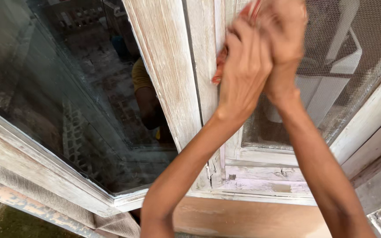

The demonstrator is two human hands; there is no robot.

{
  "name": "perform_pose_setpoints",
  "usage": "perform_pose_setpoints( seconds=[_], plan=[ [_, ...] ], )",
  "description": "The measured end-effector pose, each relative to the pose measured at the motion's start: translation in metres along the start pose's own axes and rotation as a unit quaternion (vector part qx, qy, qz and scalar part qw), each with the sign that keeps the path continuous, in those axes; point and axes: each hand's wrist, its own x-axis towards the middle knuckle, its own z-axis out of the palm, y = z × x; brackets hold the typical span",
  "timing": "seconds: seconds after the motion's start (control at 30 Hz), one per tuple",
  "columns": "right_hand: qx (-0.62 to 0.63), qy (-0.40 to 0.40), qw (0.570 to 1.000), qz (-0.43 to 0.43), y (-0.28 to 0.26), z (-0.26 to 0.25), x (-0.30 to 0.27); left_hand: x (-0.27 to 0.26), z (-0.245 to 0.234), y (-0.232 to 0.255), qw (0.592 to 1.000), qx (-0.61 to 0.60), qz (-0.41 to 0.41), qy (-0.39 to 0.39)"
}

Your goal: The person wipes the white wooden frame and the glass panes of a window using a cloth, moving the cloth along the edges and over the glass surfaces.

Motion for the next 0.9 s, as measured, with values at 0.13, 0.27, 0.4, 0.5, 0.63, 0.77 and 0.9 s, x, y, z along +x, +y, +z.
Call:
perform_pose_setpoints(
  seconds=[0.13, 0.27, 0.4, 0.5, 0.63, 0.77, 0.9],
  plan=[
    [-0.051, -0.111, 0.99, -0.066, 0.003, 0.017, -0.102, -0.072, -0.007, 0.019, 0.963, 0.025, 0.214, -0.162],
    [-0.03, -0.226, 0.973, 0.039, -0.007, -0.022, -0.196, -0.152, -0.01, 0.049, 0.92, -0.078, 0.278, -0.265],
    [0.005, -0.211, 0.955, 0.209, -0.022, -0.078, -0.255, -0.225, 0.007, 0.103, 0.889, -0.282, 0.214, -0.291],
    [-0.104, -0.208, 0.939, 0.253, 0.003, -0.128, -0.289, -0.278, 0.025, 0.16, 0.892, -0.385, 0.077, -0.226],
    [-0.264, -0.272, 0.902, 0.205, 0.036, -0.176, -0.33, -0.342, 0.047, 0.217, 0.832, -0.45, 0.0, -0.325],
    [-0.271, -0.296, 0.882, 0.246, 0.054, -0.206, -0.346, -0.355, 0.031, 0.302, 0.814, -0.513, -0.032, -0.269],
    [-0.187, -0.223, 0.889, 0.354, 0.062, -0.227, -0.365, -0.327, -0.019, 0.427, 0.727, -0.6, 0.008, -0.334]
  ],
)
